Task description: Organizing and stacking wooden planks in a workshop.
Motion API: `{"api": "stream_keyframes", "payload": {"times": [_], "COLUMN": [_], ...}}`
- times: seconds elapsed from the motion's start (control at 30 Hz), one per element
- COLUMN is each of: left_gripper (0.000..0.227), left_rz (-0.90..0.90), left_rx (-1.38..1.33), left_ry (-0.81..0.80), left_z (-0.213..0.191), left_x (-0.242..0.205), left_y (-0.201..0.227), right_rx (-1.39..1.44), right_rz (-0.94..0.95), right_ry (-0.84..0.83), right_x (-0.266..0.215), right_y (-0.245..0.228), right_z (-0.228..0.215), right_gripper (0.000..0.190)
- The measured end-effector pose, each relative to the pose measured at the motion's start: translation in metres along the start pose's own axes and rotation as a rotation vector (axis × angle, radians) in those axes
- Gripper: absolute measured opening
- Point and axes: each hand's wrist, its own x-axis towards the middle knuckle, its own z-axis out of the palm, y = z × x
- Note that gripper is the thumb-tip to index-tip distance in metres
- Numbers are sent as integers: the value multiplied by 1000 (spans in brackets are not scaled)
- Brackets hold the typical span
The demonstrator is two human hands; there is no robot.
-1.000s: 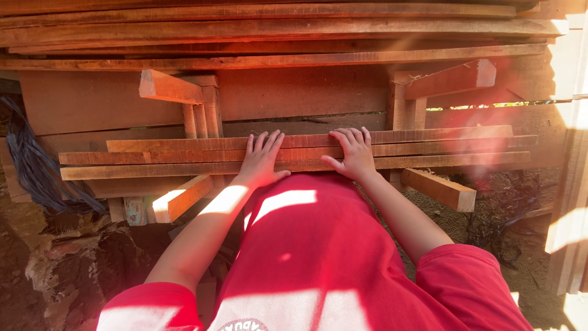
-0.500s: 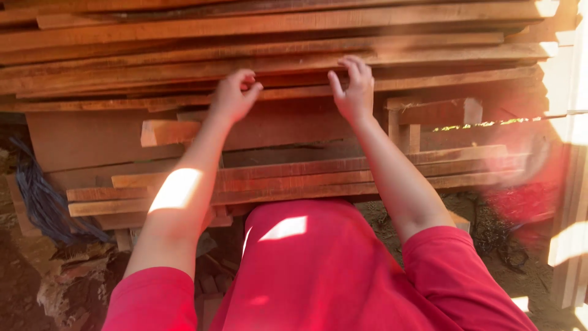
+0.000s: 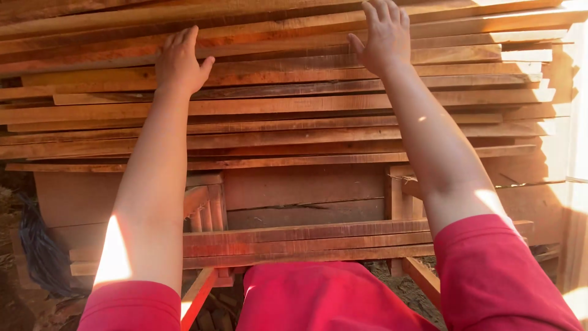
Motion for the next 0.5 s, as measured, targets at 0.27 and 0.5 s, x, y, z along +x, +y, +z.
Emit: {"api": "stream_keyframes", "payload": {"times": [0.27, 0.5], "left_gripper": [42, 86], "left_rz": [77, 100], "left_rx": [104, 149], "left_ry": [201, 54], "left_z": [40, 17], "left_x": [9, 44], "left_y": [-16, -16], "right_rx": [-96, 33], "right_rz": [6, 19], "right_ry": [-32, -310], "right_x": [4, 45], "right_y": [18, 21], "right_z": [43, 1], "right_gripper": [52, 90]}}
